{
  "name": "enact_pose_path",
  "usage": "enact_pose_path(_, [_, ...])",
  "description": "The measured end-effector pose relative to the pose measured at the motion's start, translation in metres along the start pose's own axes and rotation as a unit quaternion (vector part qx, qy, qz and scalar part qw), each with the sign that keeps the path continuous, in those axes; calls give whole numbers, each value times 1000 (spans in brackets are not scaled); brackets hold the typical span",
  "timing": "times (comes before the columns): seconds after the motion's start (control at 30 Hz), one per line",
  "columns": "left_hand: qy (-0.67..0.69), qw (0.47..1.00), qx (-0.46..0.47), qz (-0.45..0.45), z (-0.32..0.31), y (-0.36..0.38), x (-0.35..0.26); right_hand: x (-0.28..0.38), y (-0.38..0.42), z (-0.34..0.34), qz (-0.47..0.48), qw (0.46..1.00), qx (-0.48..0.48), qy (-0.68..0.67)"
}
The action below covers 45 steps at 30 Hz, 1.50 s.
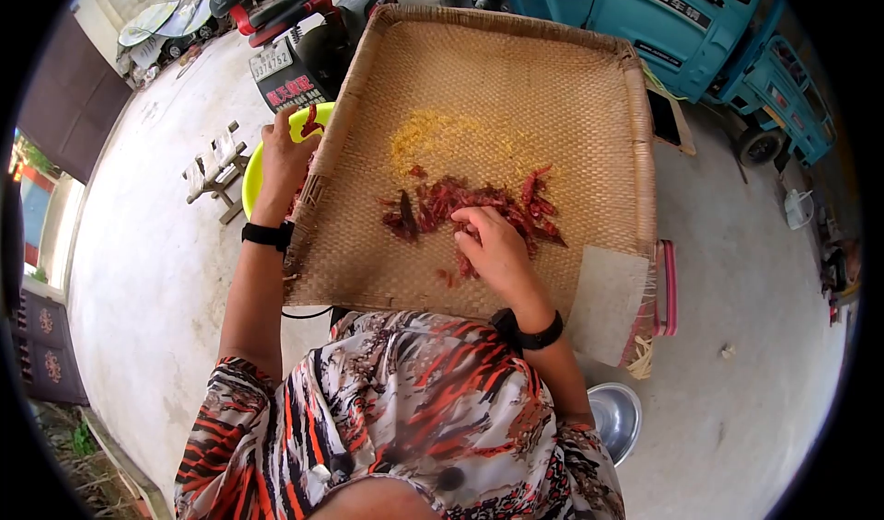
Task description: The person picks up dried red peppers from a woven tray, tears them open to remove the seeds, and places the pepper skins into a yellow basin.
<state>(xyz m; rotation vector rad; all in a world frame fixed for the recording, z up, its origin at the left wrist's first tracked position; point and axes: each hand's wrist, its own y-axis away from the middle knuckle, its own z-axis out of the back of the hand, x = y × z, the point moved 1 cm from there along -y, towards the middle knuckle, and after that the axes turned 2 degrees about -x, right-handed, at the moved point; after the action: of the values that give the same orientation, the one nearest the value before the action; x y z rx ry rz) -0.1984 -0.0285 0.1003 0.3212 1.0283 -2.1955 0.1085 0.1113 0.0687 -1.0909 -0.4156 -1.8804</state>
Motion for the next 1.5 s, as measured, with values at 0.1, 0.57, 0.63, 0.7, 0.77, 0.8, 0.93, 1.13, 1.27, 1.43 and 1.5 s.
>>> enact_pose_path(0.1, [95,977,189,-6,-18,20,0,1,-1,0,11,1000,7,5])
enact_pose_path(0.57, [65,894,426,-124,-40,98,-49,5,3,-4,26,999,44,8])
enact_pose_path(0.63, [126,881,431,-145,-33,96,-59,12,3,-6,52,998,28,15])
enact_pose_path(0.7, [152,883,418,-152,-24,96,-74,10,1,-10,73,996,49,15])
enact_pose_path(0.77, [183,883,395,-173,-16,95,-81,9,0,-11,77,995,56,24])
enact_pose_path(0.8, [201,883,379,-192,-13,94,-83,9,0,-10,69,996,53,32])
enact_pose_path(0.93, [269,820,504,-39,1,79,-84,16,1,-6,70,995,7,66])
enact_pose_path(1.13, [184,943,275,25,14,36,-40,3,-1,1,10,992,-109,-67])
enact_pose_path(1.27, [45,992,119,-14,9,22,-25,-1,0,4,-25,988,-118,-95])
enact_pose_path(1.43, [97,932,329,-117,-22,60,-48,0,1,2,-27,991,-96,-86])
enact_pose_path(1.5, [45,898,406,-161,-37,78,-62,0,0,2,-23,994,-84,-72])
